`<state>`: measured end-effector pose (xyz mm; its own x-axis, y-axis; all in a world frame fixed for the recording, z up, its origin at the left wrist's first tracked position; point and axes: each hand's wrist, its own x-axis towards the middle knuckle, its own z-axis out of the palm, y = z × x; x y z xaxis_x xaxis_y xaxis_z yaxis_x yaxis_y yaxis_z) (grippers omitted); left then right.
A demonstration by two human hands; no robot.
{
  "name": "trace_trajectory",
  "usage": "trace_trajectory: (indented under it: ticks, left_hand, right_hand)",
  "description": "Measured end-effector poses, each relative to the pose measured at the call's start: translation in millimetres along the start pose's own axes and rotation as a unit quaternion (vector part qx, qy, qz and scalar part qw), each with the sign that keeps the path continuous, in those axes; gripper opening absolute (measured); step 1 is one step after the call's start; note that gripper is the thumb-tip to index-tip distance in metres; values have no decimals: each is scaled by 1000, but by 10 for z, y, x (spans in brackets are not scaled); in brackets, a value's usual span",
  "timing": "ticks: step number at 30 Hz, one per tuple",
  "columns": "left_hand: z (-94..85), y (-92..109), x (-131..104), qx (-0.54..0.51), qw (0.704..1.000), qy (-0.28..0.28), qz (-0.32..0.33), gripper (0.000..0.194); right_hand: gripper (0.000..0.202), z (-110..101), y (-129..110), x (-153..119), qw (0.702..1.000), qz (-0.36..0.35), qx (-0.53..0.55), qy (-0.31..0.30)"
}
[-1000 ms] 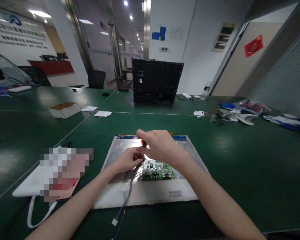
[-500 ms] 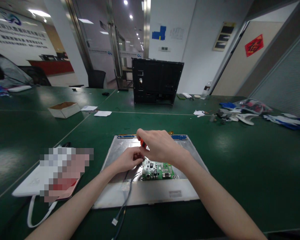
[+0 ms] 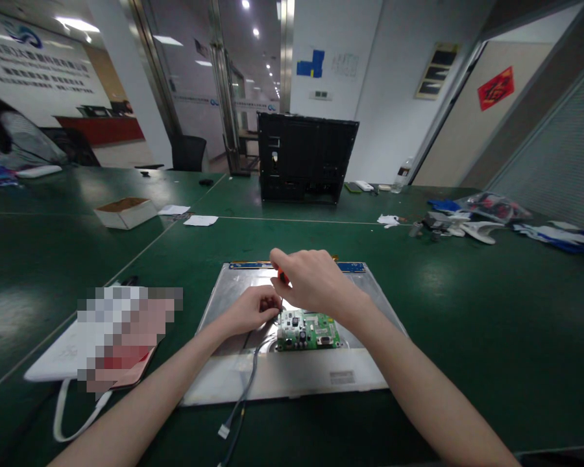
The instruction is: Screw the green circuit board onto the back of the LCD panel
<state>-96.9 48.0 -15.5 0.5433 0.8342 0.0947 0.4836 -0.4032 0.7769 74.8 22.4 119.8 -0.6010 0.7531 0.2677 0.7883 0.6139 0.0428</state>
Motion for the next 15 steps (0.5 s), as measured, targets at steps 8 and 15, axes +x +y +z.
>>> trace_trajectory:
  ticks: [8, 15]
  left_hand:
    - [-8, -3, -2, -1, 1000, 2, 1, 7]
    - [-14, -7, -4, -16, 1000, -9, 12, 9]
  right_hand:
    - [23, -9, 7, -20, 1000, -15, 17, 18]
    - [19, 27, 13, 6, 1000, 6, -10, 14]
